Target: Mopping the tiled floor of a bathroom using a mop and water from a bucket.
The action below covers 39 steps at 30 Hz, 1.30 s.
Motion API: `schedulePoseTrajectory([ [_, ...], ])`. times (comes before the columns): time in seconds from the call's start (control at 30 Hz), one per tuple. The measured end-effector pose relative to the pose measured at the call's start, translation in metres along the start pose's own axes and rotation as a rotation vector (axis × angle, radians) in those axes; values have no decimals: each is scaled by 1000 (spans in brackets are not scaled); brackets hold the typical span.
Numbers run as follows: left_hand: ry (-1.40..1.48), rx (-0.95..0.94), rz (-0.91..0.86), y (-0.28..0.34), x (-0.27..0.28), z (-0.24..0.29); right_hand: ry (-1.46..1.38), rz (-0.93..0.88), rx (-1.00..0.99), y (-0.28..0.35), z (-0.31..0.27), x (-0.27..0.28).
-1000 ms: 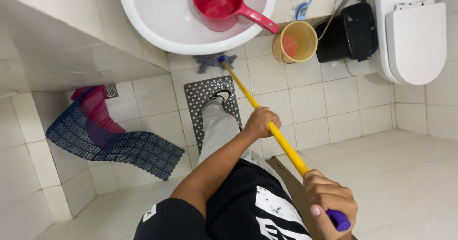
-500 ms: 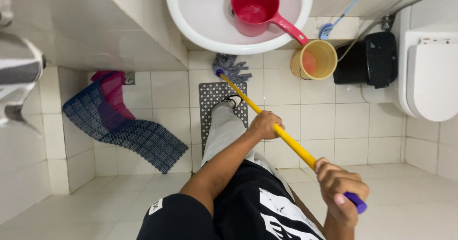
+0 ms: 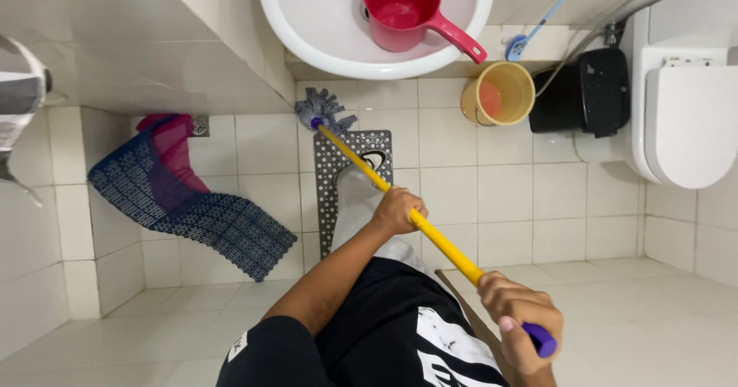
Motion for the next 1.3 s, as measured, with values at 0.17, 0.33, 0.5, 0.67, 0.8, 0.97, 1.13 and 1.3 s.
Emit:
schedulePoseTrajectory([
  [0.17, 64, -101, -40, -41, -37, 30, 183, 67, 0, -6, -33, 2],
  [0.33, 151, -182, -67, -84, -69, 34, 297, 62, 85, -29, -30, 0],
  [0.5, 155, -172, -60, -103, -59, 35, 167, 111, 153, -55, -24, 5],
  [0.67, 136, -125, -38, -89, -16, 32, 64, 48, 165, -82, -25, -8],
  [0.8, 71, 26, -211, -86, 22, 17, -97, 38, 119, -110, -31, -24],
  [0.97, -46, -96, -88, -68, 86, -11, -152, -48, 70, -137, -13, -48],
  [1.13, 52, -36, -104, -62, 110, -22, -91, -224, -9, -129, -3, -66],
  [1.3, 56, -130, -208, -89, 92, -2, -112, -31, 47, -127, -13, -48],
])
Point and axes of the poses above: each hand's wrist, its own y-axis away from the middle knuckle, its own x-axis out of the back of the hand, z = x × y, the point moved 5 cm from there along -y, towards the middle knuckle, and after that the axes turned 5 degrees about z, right-handed, at the moved point
